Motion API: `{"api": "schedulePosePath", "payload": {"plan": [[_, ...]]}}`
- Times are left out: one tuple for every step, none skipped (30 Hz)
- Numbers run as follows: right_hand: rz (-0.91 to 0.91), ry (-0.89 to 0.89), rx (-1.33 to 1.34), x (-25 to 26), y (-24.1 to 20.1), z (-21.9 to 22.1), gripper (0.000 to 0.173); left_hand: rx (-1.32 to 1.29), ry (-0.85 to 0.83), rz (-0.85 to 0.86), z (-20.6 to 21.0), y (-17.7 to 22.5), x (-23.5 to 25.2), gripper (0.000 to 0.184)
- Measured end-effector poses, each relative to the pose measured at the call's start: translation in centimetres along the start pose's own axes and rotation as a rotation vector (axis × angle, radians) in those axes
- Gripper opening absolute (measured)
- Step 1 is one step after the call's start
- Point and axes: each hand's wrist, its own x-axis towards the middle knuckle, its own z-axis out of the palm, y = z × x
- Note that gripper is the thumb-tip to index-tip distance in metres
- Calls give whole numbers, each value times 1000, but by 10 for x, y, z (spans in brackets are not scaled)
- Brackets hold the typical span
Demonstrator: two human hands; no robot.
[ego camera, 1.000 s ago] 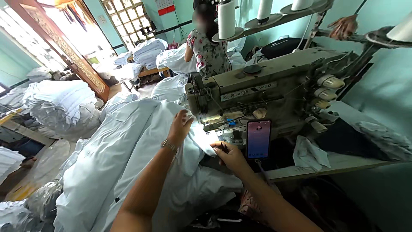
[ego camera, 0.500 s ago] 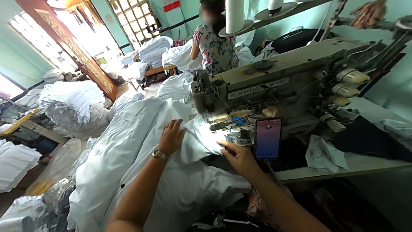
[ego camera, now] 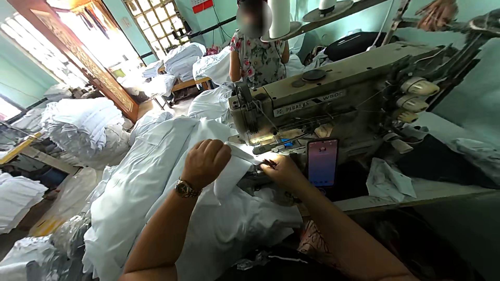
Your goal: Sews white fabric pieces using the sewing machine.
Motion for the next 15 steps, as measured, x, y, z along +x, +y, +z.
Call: {"api": "schedulePosePath", "payload": {"plan": [[-2,-8,22,-1,-1,0,23,6,-9,42,-4,3,4,10],[-6,-35,52,-6,-5,-3,25,-10,-45,65,-7,8,6,8],[-31,-66,94,-15,-10,-7,26,-50,-104,57,-10,13,7,8],[-101,-96,142,-26,-17,-12,27,-123,-182,13,-12,17,10,10],[-216,-118,183,-38,-23,-16,27,-232,-281,-54,-15,19,13,15],[-327,-141,218,-50,-30,-19,26,-377,-391,-122,-18,20,16,19],[-412,-166,223,-59,-35,-21,26,-542,-499,-165,-19,21,18,21],[-468,-181,214,-64,-37,-22,26,-709,-600,-173,-19,21,21,23],[-500,-186,209,-65,-38,-22,26,-842,-709,-152,-17,21,23,26],[-512,-195,222,-63,-37,-22,27,-924,-810,-114,-14,21,26,25],[-502,-211,244,-58,-35,-22,27,-956,-879,-74,-12,19,30,21],[-468,-224,253,-52,-32,-23,28,-962,-925,-50,-11,14,34,19],[-407,-222,237,-45,-27,-23,28,-962,-949,-48,-12,5,38,19],[-324,-206,196,-39,-22,-21,29,-956,-952,-72,-14,-5,41,20],[-225,-188,151,-34,-16,-18,29,-924,-945,-109,-17,-15,44,21]]}}
